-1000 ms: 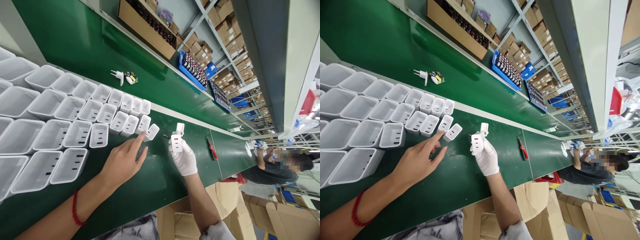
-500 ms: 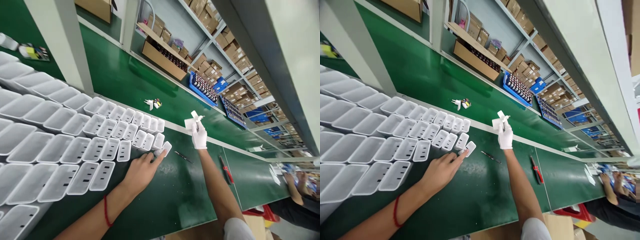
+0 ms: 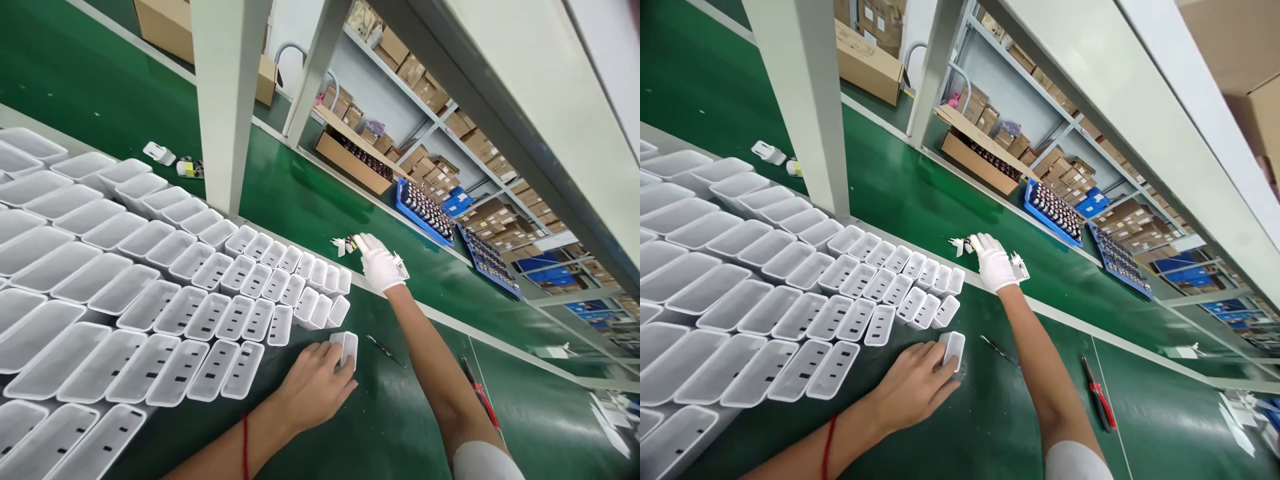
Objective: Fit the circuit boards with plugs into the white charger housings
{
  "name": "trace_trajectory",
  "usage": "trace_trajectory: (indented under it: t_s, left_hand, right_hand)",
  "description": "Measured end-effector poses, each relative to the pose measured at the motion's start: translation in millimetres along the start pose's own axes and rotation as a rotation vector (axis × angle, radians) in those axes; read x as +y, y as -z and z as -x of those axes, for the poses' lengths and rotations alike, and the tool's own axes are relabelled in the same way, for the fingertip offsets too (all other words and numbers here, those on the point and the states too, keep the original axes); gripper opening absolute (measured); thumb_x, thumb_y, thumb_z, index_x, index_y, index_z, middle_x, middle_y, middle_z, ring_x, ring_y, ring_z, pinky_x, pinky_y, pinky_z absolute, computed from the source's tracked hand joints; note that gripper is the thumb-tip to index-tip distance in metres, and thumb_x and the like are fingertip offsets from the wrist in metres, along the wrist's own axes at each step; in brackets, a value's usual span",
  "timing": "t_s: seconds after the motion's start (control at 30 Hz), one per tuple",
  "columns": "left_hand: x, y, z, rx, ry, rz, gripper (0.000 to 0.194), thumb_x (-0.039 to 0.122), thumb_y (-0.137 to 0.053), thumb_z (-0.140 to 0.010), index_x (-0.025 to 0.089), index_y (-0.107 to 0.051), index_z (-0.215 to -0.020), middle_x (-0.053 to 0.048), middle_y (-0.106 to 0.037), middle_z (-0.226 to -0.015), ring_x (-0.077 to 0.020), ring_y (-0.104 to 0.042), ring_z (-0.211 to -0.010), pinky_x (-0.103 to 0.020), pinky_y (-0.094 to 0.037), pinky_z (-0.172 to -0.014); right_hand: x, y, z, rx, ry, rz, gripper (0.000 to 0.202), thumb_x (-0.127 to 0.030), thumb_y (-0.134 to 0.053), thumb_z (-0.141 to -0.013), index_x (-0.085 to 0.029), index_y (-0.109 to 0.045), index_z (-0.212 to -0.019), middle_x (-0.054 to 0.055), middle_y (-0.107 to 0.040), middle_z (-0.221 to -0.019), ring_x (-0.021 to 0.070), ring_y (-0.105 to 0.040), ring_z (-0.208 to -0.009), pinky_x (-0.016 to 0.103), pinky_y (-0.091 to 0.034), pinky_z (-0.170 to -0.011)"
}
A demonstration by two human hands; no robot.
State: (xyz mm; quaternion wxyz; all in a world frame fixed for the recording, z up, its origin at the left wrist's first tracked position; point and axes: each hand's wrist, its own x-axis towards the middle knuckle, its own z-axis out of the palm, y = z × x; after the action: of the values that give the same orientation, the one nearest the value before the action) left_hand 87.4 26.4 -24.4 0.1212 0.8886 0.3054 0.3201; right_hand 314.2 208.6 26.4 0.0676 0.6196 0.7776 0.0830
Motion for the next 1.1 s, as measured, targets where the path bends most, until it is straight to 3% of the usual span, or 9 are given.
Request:
trace_trajectory:
  t_s: [0.07, 0.17, 0.37, 0.47, 0.57, 0.67, 0.8, 1.0, 1.1]
  left_hand:
    - [-1.4, 5.2, 0.6, 0.03, 0.026, 0.053, 0.032, 0.034, -0.055, -0.088, 0.014, -0.06, -0.113, -0.011, -0.061, -0.086, -0.0256, -0.063, -0.072, -0.041, -0.056, -0.061]
    - [-5.1, 12.6, 1.9, -0.012, 0.082, 0.129, 0.035, 0.025, -0.054, -0.082, 0.011, -0.056, -0.115, -0.014, -0.06, -0.093, -0.0277, -0.063, -0.082, -0.041, -0.058, -0.064]
    - [-7.2, 15.8, 3.5, -0.13, 0.148, 0.234, 0.034, 0.019, -0.048, -0.084, 0.012, -0.051, -0.117, -0.023, -0.051, -0.134, -0.0364, -0.058, -0.117, -0.047, -0.06, -0.08]
    - [-7.6, 13.8, 3.0, -0.162, 0.222, 0.348, 0.031, 0.021, -0.047, -0.087, 0.015, -0.05, -0.118, -0.021, -0.049, -0.141, -0.0356, -0.055, -0.125, -0.05, -0.057, -0.088]
    - [-10.2, 9.5, 2.7, -0.166, 0.246, 0.468, 0.055, 0.026, -0.05, -0.089, 0.016, -0.033, -0.141, -0.019, -0.044, -0.149, -0.033, -0.046, -0.135, -0.051, -0.051, -0.102]
    - [-13.5, 3.8, 2.8, -0.193, 0.248, 0.54, 0.071, 0.028, -0.051, -0.091, 0.019, -0.017, -0.152, -0.017, -0.042, -0.151, -0.0309, -0.044, -0.138, -0.048, -0.046, -0.108]
    - [-14.6, 0.2, 2.4, -0.232, 0.311, 0.567, 0.069, 0.033, -0.055, -0.09, 0.02, -0.025, -0.151, -0.017, -0.051, -0.143, -0.0303, -0.056, -0.125, -0.047, -0.051, -0.101]
    - [-13.0, 5.8, -0.4, -0.288, 0.209, 0.538, 0.052, 0.031, -0.061, -0.084, 0.019, -0.048, -0.132, -0.012, -0.059, -0.131, -0.028, -0.056, -0.122, -0.043, -0.049, -0.103]
    - [-12.4, 7.3, -1.9, -0.318, 0.174, 0.538, 0.046, 0.027, -0.061, -0.081, 0.018, -0.05, -0.125, -0.011, -0.061, -0.123, -0.0258, -0.057, -0.116, -0.039, -0.051, -0.098]
  right_hand:
    - [-8.6, -3.9, -23.7, -0.072, 0.084, -0.013, 0.084, 0.005, -0.049, -0.076, -0.021, -0.029, -0.153, 0.008, -0.033, -0.158, 0.0255, -0.029, -0.144, 0.039, -0.026, -0.116]
    - [-11.1, -8.3, -45.0, -0.15, 0.089, -0.055, 0.088, 0.01, -0.051, -0.07, -0.018, -0.032, -0.152, 0.013, -0.046, -0.149, 0.0252, -0.043, -0.134, 0.036, -0.033, -0.109]
    - [9.8, -5.8, -29.4, -0.088, -0.108, -0.256, 0.075, -0.007, -0.06, -0.076, -0.01, -0.038, -0.148, 0.023, -0.062, -0.122, 0.0345, -0.056, -0.114, 0.049, -0.04, -0.1]
    - [17.3, -1.3, 3.3, 0.025, -0.221, -0.468, 0.078, -0.022, -0.057, -0.083, -0.01, -0.025, -0.153, 0.021, -0.064, -0.119, 0.0314, -0.061, -0.106, 0.05, -0.047, -0.094]
    - [12.2, 4.4, 55.8, 0.143, -0.252, -0.713, 0.069, -0.038, -0.039, -0.094, -0.018, -0.012, -0.155, 0.015, -0.064, -0.123, 0.0239, -0.064, -0.105, 0.045, -0.053, -0.09]
    - [-7.7, 7.8, 120.5, 0.24, -0.249, -1.073, 0.058, -0.052, -0.031, -0.097, -0.026, -0.029, -0.148, 0.011, -0.063, -0.125, 0.0221, -0.063, -0.112, 0.044, -0.055, -0.091]
    - [-46.6, 7.3, 192.2, 0.258, -0.345, -1.886, 0.05, -0.055, -0.057, -0.089, -0.026, -0.055, -0.129, 0.009, -0.067, -0.12, 0.0236, -0.065, -0.109, 0.045, -0.055, -0.094]
    - [-84.4, 6.4, 230.6, 0.283, -0.271, -1.809, 0.099, -0.04, -0.085, -0.068, -0.03, -0.029, -0.149, 0.009, -0.069, -0.119, 0.0235, -0.068, -0.103, 0.041, -0.055, -0.093]
    - [-88.2, 1.4, 234.9, 0.189, -0.134, -1.671, 0.104, -0.041, -0.082, -0.073, -0.034, -0.015, -0.153, 0.008, -0.064, -0.127, 0.0224, -0.062, -0.118, 0.043, -0.05, -0.102]
